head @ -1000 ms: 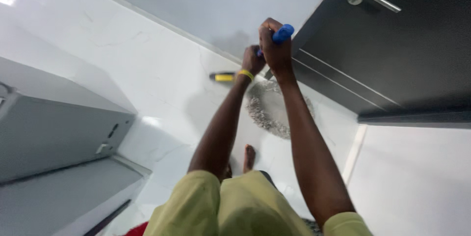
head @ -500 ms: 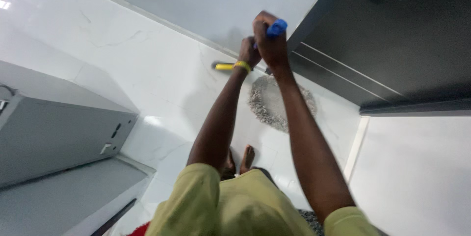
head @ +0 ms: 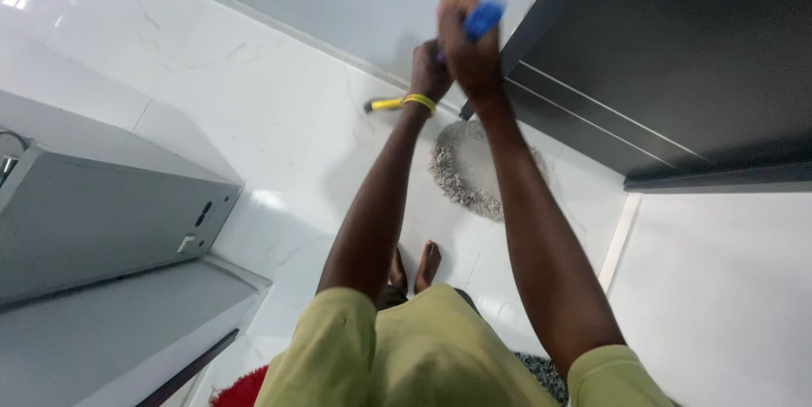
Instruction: The person sweeps the floor along a wall and a door frame, then picks up and shakes out a small rug.
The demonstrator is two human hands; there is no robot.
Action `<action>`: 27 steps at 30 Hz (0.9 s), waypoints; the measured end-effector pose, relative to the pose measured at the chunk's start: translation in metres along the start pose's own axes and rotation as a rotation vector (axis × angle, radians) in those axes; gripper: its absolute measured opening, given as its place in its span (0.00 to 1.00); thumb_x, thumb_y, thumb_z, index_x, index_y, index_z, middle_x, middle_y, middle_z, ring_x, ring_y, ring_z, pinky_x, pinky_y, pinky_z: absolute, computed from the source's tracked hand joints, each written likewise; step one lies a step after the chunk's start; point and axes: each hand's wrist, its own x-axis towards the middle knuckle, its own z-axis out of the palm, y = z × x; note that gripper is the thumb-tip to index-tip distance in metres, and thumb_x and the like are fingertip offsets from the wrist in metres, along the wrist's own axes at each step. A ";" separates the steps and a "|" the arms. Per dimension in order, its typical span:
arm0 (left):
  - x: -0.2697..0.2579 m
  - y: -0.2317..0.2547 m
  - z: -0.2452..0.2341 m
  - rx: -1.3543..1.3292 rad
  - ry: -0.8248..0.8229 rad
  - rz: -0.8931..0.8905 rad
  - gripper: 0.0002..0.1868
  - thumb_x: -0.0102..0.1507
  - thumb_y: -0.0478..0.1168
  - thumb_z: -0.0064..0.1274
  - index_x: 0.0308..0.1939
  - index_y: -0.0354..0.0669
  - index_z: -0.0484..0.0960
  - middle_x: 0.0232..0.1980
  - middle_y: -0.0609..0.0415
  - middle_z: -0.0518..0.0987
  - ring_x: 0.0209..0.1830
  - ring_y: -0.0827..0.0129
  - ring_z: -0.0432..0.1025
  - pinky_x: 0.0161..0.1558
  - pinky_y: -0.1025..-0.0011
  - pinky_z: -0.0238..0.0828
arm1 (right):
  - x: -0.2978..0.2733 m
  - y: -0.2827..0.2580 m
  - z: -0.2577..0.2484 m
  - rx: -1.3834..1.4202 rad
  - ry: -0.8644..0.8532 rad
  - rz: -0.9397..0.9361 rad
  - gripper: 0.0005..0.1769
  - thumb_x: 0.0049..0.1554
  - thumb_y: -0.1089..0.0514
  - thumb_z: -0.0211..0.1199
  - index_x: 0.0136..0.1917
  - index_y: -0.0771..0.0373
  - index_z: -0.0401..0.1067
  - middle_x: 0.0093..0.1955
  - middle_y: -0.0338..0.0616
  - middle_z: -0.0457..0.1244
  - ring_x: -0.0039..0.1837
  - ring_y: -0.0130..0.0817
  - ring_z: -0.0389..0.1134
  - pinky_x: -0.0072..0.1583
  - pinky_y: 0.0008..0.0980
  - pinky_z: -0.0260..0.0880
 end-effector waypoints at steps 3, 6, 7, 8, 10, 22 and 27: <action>-0.038 -0.025 -0.008 0.039 -0.186 -0.181 0.10 0.59 0.37 0.54 0.27 0.32 0.78 0.27 0.34 0.77 0.28 0.43 0.76 0.31 0.55 0.69 | -0.028 0.004 0.004 -0.052 -0.082 0.009 0.17 0.69 0.61 0.50 0.36 0.58 0.61 0.33 0.35 0.55 0.34 0.22 0.55 0.37 0.26 0.56; -0.058 0.005 -0.020 0.019 -0.211 -0.386 0.13 0.57 0.39 0.59 0.23 0.33 0.78 0.23 0.35 0.77 0.26 0.44 0.76 0.28 0.57 0.69 | -0.033 -0.015 0.000 0.074 -0.143 0.264 0.15 0.66 0.62 0.51 0.35 0.57 0.63 0.30 0.34 0.54 0.32 0.20 0.53 0.35 0.25 0.55; -0.061 0.021 -0.025 0.019 -0.166 -0.423 0.14 0.57 0.39 0.61 0.23 0.32 0.77 0.23 0.35 0.77 0.27 0.43 0.76 0.28 0.57 0.69 | -0.035 -0.022 0.000 0.146 -0.163 0.384 0.14 0.64 0.62 0.52 0.35 0.57 0.63 0.29 0.33 0.53 0.30 0.19 0.53 0.34 0.24 0.53; -0.051 0.034 -0.028 0.032 -0.160 -0.445 0.13 0.57 0.38 0.60 0.24 0.31 0.77 0.24 0.34 0.76 0.26 0.43 0.76 0.28 0.57 0.69 | -0.027 -0.028 0.002 0.186 -0.136 0.365 0.15 0.64 0.62 0.52 0.35 0.56 0.62 0.29 0.33 0.54 0.29 0.19 0.53 0.32 0.23 0.53; -0.032 0.062 -0.033 0.055 -0.151 -0.495 0.11 0.58 0.36 0.58 0.26 0.30 0.77 0.24 0.34 0.76 0.24 0.44 0.76 0.28 0.58 0.68 | -0.011 -0.038 0.005 0.266 -0.083 0.332 0.16 0.64 0.63 0.50 0.34 0.55 0.60 0.28 0.31 0.54 0.27 0.18 0.53 0.30 0.22 0.53; -0.045 0.032 -0.029 -0.024 -0.064 -0.284 0.09 0.62 0.37 0.55 0.32 0.32 0.82 0.29 0.36 0.80 0.34 0.49 0.80 0.31 0.59 0.73 | -0.049 -0.003 0.003 -0.007 -0.170 0.025 0.15 0.69 0.62 0.51 0.38 0.58 0.61 0.36 0.35 0.56 0.38 0.22 0.55 0.40 0.26 0.57; -0.040 0.057 -0.013 -0.033 -0.155 -0.466 0.13 0.60 0.38 0.56 0.27 0.29 0.78 0.24 0.33 0.76 0.20 0.50 0.75 0.28 0.57 0.68 | -0.025 -0.007 -0.016 0.195 -0.105 0.295 0.15 0.66 0.60 0.51 0.36 0.55 0.60 0.30 0.32 0.55 0.30 0.21 0.54 0.32 0.24 0.57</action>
